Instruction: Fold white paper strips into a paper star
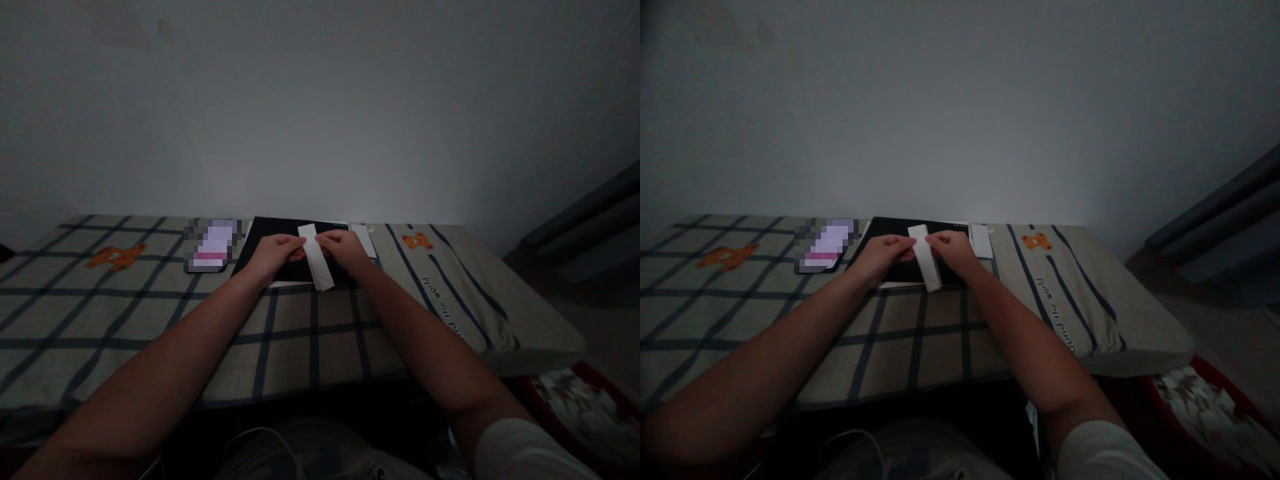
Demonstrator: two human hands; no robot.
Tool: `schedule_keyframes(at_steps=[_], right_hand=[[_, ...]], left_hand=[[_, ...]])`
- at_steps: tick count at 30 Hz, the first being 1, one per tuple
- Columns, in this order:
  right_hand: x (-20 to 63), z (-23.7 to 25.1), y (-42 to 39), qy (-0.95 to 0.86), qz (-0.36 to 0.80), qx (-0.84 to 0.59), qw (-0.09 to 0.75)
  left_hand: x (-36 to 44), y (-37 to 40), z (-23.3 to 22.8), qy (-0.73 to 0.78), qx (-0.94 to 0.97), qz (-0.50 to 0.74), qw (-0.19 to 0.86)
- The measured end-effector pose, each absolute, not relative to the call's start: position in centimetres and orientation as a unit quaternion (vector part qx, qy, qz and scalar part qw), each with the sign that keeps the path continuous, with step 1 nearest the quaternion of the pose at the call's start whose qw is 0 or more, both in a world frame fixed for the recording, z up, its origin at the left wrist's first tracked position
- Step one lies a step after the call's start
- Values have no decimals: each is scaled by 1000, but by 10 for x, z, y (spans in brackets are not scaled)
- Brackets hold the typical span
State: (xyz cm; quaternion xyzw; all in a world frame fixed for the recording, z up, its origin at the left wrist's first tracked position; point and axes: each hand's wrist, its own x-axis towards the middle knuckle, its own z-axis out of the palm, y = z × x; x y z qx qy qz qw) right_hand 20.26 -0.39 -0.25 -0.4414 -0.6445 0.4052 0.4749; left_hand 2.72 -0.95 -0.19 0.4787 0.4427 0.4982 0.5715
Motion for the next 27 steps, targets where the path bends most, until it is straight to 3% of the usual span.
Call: schedule_keyframes(at_steps=[9, 20, 27], right_hand=[[205, -4, -1, -655, 439, -433, 436], [206, -2, -2, -643, 397, -460, 466], [206, -5, 1, -637, 430, -446, 459]], left_hand=[[27, -7, -2, 475, 492, 545, 484], [27, -9, 0, 446, 470, 510, 566], [27, -9, -1, 467, 481, 519, 531]])
